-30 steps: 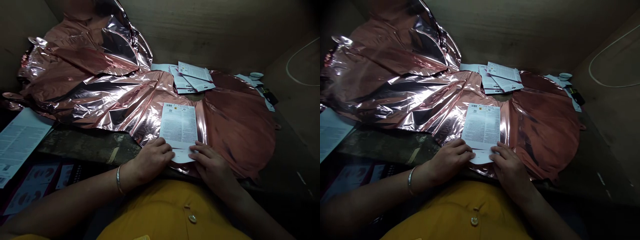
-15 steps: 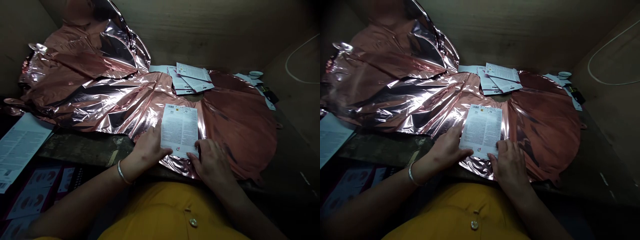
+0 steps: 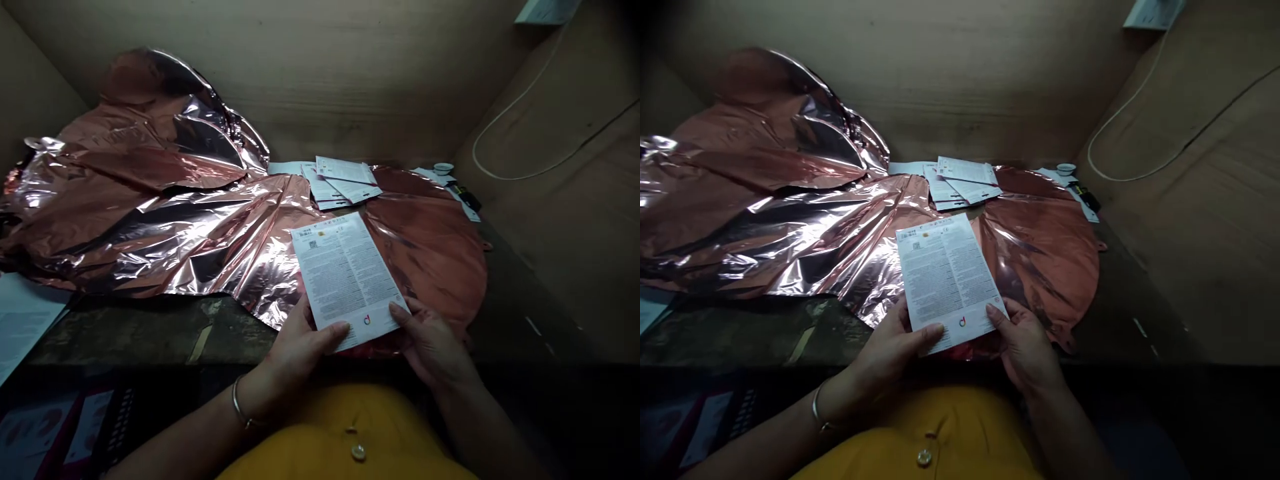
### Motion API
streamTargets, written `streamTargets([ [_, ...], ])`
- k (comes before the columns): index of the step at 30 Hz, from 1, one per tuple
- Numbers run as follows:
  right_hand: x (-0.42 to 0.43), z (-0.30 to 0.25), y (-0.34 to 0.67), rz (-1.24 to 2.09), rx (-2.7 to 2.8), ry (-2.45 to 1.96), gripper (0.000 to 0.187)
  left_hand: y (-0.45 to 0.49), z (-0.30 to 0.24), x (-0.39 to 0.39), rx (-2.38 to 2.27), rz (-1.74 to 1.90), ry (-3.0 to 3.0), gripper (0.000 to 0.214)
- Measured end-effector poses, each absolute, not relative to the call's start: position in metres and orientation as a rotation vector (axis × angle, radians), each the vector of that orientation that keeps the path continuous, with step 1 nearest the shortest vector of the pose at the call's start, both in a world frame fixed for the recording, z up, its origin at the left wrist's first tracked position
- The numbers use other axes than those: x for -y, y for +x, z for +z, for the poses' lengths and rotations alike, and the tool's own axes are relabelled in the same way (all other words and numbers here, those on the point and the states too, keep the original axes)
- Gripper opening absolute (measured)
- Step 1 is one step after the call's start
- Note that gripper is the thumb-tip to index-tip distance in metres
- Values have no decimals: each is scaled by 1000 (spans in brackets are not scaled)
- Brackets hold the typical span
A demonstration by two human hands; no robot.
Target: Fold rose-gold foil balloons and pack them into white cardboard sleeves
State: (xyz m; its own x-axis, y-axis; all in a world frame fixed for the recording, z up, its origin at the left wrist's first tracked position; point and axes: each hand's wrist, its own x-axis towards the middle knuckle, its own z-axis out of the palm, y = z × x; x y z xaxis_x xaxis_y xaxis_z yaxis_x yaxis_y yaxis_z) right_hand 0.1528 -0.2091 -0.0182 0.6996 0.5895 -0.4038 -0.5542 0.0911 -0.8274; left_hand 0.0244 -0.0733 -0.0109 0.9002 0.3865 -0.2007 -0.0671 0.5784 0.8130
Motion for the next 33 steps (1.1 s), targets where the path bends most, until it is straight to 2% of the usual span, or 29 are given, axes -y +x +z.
streamTargets([
  [4, 227, -17, 154, 660, 44, -1237, 29, 35, -9, 83, -291, 185, 906, 48],
  [12, 249, -11, 140, 802, 32, -1008, 47, 52, -13, 105, -294, 176, 938, 46],
  [16, 256, -20, 133, 849, 24, -1000, 42, 55, -13, 113, -282, 170, 972, 42],
  [18, 268, -21, 138, 852, 127, -1156, 41, 55, -14, 115, -303, 181, 989, 42],
  [20, 284, -18, 145, 580, 269, -1502, 43, 56, -14, 118, -336, 200, 1000, 44],
  [24, 301, -8, 151, -302, 822, -2109, 36, 60, -12, 130, -337, 188, 992, 47],
  [26, 299, -4, 149, -408, 1139, -2137, 22, 62, -10, 138, -342, 182, 1002, 46],
  [29, 297, -1, 143, -370, 1245, -2051, 8, 64, -7, 151, -361, 186, 1030, 44],
  [31, 312, 2, 144, -217, 1145, -1990, 7, 67, -6, 158, -379, 188, 1028, 45],
  [33, 347, 3, 152, 91, 994, -1927, 15, 71, -5, 163, -388, 194, 1010, 45],
])
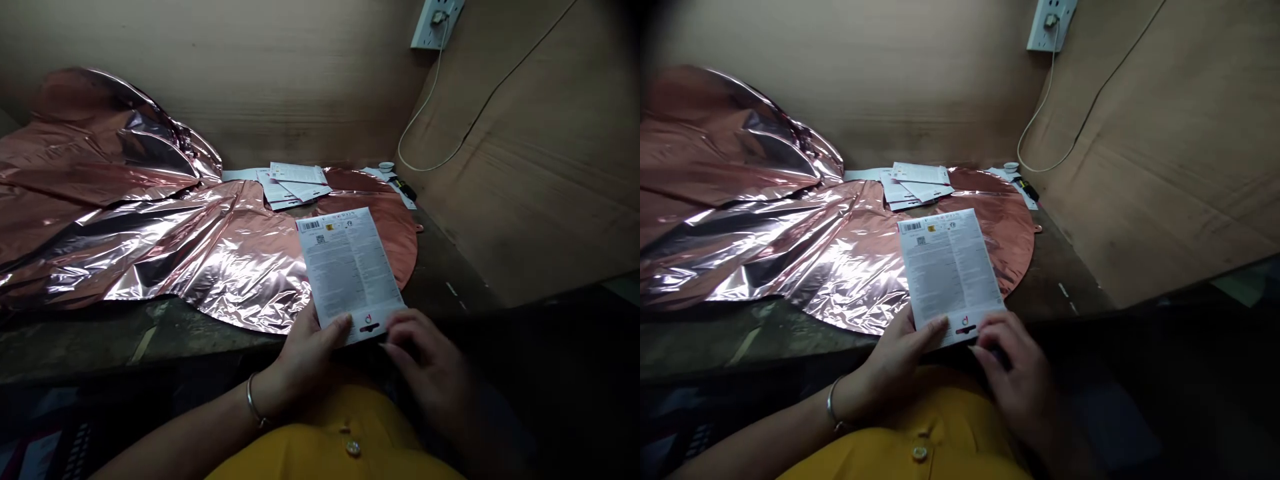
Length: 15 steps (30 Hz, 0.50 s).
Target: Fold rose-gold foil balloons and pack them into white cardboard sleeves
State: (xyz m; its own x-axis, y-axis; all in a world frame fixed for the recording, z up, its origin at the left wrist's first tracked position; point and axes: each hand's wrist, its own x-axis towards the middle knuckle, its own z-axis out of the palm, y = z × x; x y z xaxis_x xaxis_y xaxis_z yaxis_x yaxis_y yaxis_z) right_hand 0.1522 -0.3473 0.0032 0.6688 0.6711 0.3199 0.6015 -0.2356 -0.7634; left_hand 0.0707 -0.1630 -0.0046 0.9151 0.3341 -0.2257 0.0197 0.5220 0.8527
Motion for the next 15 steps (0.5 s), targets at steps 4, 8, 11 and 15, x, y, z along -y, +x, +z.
streamTargets([
  [4, 433, -2, 190, 579, 616, -2094, 35, 76, -5, 178, -337, 195, 926, 45],
  [8, 428, -13, 220, 356, 83, -1923, 62, 79, -12, 199, -261, 122, 870, 49],
  [11, 367, -13, 221, 709, 248, -1589, 60, 88, -8, 187, -246, 28, 1015, 43],
  [15, 291, -9, 261, 655, 355, -1470, 46, 120, 21, 99, -449, 135, 1332, 39],
])
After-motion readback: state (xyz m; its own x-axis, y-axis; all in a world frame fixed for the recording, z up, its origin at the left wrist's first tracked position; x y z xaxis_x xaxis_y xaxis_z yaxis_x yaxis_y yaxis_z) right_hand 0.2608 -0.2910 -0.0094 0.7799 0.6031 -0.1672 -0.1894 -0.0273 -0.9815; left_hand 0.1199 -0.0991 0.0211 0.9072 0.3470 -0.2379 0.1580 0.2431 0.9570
